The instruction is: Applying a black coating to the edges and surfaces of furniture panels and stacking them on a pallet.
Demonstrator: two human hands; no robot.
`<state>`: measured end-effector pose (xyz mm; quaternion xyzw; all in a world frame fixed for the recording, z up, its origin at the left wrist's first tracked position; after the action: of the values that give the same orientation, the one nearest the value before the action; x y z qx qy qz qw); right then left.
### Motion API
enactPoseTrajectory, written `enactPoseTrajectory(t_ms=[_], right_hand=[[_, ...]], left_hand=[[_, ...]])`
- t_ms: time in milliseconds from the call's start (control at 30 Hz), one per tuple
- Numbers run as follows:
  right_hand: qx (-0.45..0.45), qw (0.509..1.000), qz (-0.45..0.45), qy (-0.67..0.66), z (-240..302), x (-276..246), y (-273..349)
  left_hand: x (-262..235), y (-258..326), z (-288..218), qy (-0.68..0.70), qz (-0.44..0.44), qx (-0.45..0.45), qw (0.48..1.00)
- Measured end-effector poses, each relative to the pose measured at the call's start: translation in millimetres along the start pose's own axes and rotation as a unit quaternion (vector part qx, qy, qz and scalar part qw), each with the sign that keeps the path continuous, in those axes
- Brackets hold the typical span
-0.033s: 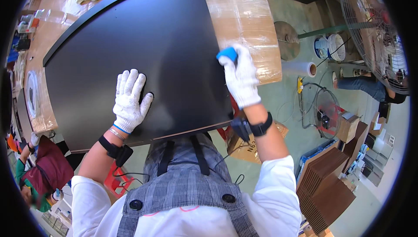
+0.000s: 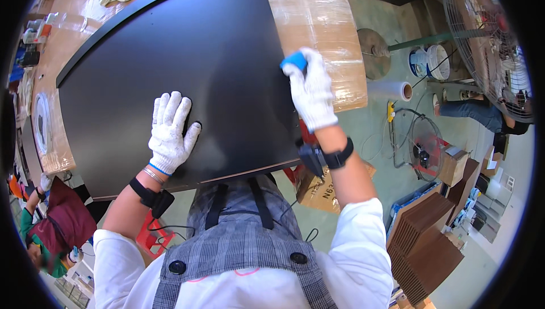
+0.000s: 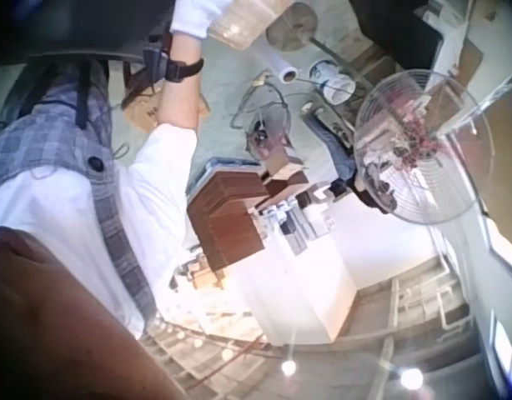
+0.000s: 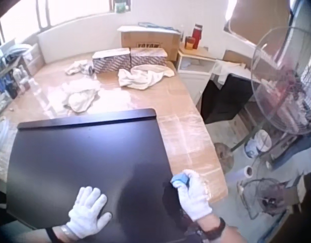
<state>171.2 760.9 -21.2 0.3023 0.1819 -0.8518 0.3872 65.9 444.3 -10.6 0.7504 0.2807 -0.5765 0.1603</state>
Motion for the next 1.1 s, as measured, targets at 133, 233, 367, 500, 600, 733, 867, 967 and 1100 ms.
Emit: enactPoseTrajectory(t_ms=[133, 233, 367, 500, 600, 733, 867, 967, 1100], right_hand=[[0.002, 1.000, -0.014, -0.011, 10.7, 14.8, -45.4], [0.020, 0.999, -0.008, 0.043, 19.1, 5.3, -31.1], [0.057, 0.997, 0.008, 0.041, 23.8, 1.7, -20.4], [0.074, 0.996, 0.003, 0.041, 23.8, 12.4, -47.5], [0.038, 0.998, 0.002, 0.045, 25.8, 9.7, -46.0], [0.026, 0.995, 0.026, 0.091, 24.6, -0.8, -25.4], [0.033, 0.996, 0.063, 0.045, 21.3, 3.1, -40.3], [0.006, 0.998, 0.065, 0.020, 18.7, 5.4, -61.4], [0.013, 1.000, 0.007, 0.010, 5.0, -17.6, -63.5]], left_hand=[[-1.3, -0.8, 0.6, 0.009, 0.007, 0.006, 1.000], [-1.7, -0.4, 2.1, 0.023, 0.013, 0.008, 1.000], [-1.9, 0.8, 6.1, 0.043, 0.014, 0.007, 0.999], [-1.3, 1.7, 7.6, 0.052, 0.012, 0.006, 0.999], [-0.8, 2.6, 7.5, 0.057, 0.007, 0.006, 0.998], [-1.2, 3.4, 7.8, 0.055, 0.001, 0.002, 0.998], [-2.7, 3.2, 6.2, 0.050, 0.003, -0.009, 0.999], [-3.5, 2.6, 3.2, 0.026, 0.007, -0.024, 0.999], [-6.3, 0.6, 0.5, 0.003, -0.012, -0.027, 1.000]])
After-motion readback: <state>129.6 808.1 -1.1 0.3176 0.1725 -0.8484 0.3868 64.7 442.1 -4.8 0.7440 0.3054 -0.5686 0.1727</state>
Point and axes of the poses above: each hand's wrist, its own y-axis away from the middle knuckle, its own x-axis out of the palm, z = x × y, the point moved 4 cm from there along -y, towards the middle knuckle, and after that the axes turned 2 degrees about z, right-handed, at the moved point
